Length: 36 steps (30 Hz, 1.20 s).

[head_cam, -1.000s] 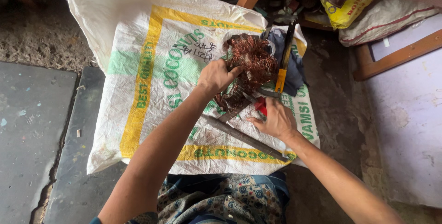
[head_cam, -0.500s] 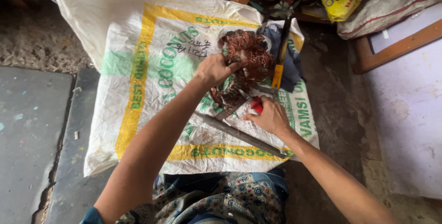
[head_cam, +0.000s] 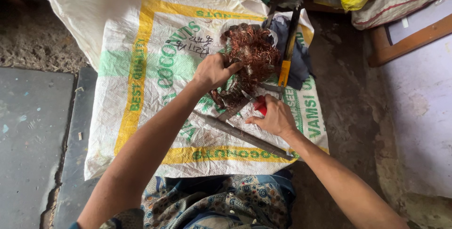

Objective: The person strips copper wire from an electrical component by hand and using pliers, pulling the wire away to separate it.

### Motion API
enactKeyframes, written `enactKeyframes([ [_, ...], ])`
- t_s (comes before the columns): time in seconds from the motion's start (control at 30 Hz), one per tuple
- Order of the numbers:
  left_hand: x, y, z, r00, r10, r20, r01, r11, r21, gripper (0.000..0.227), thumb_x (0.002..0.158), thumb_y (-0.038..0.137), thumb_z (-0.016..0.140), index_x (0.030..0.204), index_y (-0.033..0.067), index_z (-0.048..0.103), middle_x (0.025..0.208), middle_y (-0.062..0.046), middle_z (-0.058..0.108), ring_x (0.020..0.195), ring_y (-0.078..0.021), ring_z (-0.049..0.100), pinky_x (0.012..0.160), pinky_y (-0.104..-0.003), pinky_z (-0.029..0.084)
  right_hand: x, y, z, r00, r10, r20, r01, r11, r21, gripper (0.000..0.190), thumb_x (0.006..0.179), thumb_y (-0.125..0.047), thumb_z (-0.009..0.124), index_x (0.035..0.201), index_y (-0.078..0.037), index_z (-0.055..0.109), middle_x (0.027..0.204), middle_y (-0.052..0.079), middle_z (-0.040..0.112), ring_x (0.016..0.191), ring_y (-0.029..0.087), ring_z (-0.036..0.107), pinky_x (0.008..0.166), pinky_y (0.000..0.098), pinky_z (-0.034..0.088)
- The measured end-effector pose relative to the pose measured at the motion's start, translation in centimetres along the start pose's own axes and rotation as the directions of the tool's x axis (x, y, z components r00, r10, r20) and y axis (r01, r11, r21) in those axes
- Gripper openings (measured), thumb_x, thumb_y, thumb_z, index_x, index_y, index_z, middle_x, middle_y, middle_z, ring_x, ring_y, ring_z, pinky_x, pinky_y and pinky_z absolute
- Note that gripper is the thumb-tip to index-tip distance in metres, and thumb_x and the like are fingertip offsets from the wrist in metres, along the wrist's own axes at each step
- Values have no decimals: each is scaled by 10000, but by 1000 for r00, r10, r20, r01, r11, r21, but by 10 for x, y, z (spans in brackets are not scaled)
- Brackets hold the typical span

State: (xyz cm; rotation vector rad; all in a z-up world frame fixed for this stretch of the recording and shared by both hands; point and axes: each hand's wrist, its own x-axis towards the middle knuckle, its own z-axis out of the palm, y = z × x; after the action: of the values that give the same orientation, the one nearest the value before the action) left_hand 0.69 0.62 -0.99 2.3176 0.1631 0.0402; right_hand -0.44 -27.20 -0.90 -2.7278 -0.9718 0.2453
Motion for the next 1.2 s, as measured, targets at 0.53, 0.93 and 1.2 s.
enactKeyframes([
  [0.53, -6, -3, -3, 997, 69, 26, -68, 997, -39, 833, 813, 918, 300, 730, 149, 608, 512, 46, 440, 424, -99, 358, 373, -324, 341, 1, -3, -6, 987, -95, -132, 103, 993, 53, 694, 614, -622, 894, 861, -27, 637, 770, 82, 710, 622, 207, 680, 619, 345, 580],
  [0.93, -13, 18, -18, 991, 63, 114, -58, 997, -43, 767, 806, 858, 316, 1038, 269, 747, 501, 39, 472, 422, -103, 389, 368, -308, 384, -7, 5, -1, 999, -10, -37, 12, 998, 67, 604, 715, -507, 858, 936, 12, 640, 847, 137, 743, 692, 250, 716, 678, 390, 596],
  [1.2, -35, 70, -35, 983, -139, 121, 109, 968, 224, 693, 1052, 676, 414, 921, 59, 701, 619, -11, 485, 524, -93, 451, 583, -314, 436, 31, 0, -54, 803, 238, 546, -206, 971, -121, 388, 792, -208, 827, 855, 155, 705, 802, 239, 755, 679, 245, 727, 639, 403, 580],
])
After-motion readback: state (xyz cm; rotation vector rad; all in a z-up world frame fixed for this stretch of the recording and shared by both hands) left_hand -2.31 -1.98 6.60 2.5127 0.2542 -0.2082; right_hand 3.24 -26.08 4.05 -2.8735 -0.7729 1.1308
